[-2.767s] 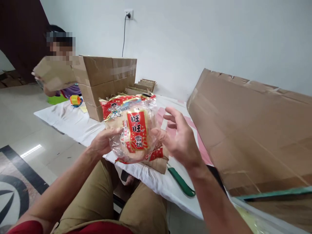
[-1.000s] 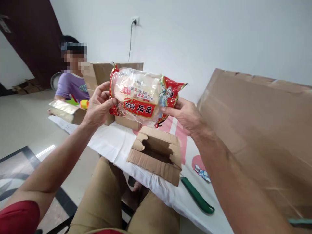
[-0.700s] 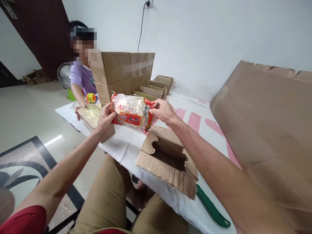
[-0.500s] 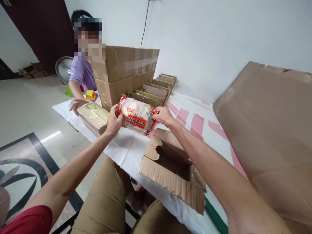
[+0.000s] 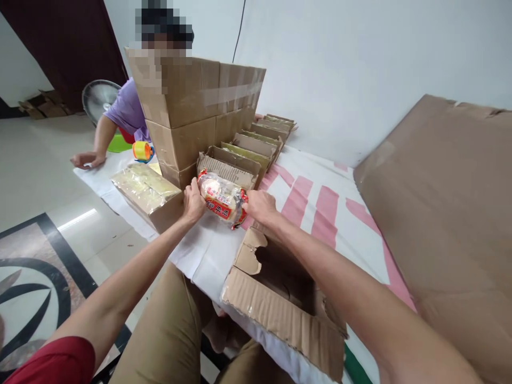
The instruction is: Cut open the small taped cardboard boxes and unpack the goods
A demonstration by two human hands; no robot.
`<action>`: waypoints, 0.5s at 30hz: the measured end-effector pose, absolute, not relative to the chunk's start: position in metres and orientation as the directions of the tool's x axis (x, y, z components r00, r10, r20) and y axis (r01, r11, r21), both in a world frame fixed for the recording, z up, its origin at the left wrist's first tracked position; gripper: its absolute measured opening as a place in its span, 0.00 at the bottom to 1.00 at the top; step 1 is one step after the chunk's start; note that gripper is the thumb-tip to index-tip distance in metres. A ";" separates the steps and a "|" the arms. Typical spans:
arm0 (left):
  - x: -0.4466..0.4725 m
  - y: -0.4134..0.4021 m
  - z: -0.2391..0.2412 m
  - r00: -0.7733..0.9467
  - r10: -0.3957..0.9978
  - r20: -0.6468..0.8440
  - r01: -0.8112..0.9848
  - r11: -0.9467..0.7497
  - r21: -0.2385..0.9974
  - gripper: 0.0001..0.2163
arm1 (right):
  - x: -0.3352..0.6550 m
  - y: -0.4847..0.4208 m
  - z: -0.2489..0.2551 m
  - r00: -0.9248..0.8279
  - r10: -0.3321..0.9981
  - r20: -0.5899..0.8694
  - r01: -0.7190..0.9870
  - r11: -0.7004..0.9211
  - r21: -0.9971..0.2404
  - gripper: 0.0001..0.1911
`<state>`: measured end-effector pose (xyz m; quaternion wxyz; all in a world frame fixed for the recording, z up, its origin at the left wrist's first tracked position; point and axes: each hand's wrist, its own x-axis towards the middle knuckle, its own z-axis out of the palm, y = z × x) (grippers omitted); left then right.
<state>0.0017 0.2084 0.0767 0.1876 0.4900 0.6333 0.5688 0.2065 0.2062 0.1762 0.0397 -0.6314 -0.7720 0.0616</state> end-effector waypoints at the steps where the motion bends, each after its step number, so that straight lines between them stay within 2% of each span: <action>1: 0.002 0.206 0.072 -0.464 0.811 0.356 0.415 -0.156 0.896 0.30 | 0.200 0.208 0.175 -0.199 0.980 -0.015 0.973 0.196 -0.119 0.13; 3: 0.008 0.196 0.062 -0.444 0.767 0.463 0.483 -0.230 0.845 0.33 | 0.188 0.212 0.173 -0.196 0.981 -0.015 0.977 0.194 -0.086 0.16; 6: 0.023 0.171 0.041 -0.290 0.755 0.588 0.646 -0.299 0.702 0.37 | 0.177 0.216 0.169 -0.187 0.982 -0.022 0.980 0.185 -0.070 0.16; 9: 0.038 0.157 0.024 -0.199 0.788 0.582 0.731 -0.276 0.624 0.37 | 0.178 0.216 0.168 -0.179 0.983 -0.034 0.981 0.176 -0.086 0.15; 15: 0.043 0.157 0.030 -0.194 0.826 0.528 0.785 -0.192 0.589 0.34 | 0.195 0.202 0.179 -0.221 0.975 -0.006 0.951 0.214 -0.222 0.14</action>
